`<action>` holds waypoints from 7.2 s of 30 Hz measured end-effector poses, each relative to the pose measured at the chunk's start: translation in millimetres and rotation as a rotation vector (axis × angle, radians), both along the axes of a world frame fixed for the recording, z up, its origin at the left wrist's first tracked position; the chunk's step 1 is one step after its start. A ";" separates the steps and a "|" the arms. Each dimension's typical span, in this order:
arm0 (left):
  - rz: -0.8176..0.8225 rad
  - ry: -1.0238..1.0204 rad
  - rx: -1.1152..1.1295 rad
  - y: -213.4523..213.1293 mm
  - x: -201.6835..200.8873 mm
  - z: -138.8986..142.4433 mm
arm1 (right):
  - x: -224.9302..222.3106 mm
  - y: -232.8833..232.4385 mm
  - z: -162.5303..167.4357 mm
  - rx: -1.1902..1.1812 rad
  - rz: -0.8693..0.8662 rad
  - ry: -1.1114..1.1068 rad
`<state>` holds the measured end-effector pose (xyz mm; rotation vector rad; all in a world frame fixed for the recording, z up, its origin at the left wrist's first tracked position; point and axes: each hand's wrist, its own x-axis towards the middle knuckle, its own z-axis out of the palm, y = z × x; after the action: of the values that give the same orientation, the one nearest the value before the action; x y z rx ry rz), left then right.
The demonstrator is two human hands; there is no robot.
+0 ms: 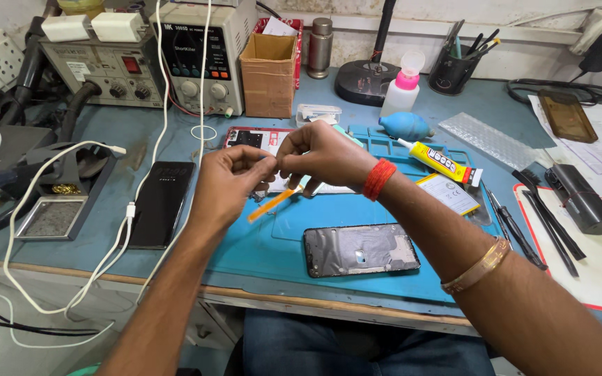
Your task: The person holds a disassembled phone frame on a repair mat and uses a marker-like pen on it, then picks up a yellow adhesive tube and applies adhesive around the frame's edges while rotating it. They set the tube down, pick up a replacement screen assembly, and peel its protective backing while holding it up.
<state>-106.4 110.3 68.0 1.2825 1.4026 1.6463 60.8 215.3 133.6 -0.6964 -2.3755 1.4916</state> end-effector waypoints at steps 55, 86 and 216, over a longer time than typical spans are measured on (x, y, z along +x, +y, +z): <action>-0.195 0.760 0.093 42.9 42.2 8.4 | 57.9 43.8 -47.1 0.530 -0.201 -0.266; -0.235 0.812 0.154 44.3 41.2 3.6 | 65.8 44.2 -51.7 0.698 -0.214 -0.213; -0.194 0.830 0.143 57.0 34.2 -38.4 | 65.2 57.3 -43.8 0.253 -0.577 -0.292</action>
<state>-72.3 167.3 29.7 2.2646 1.5372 1.1229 126.0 272.6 89.7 -1.4526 -2.2111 0.8799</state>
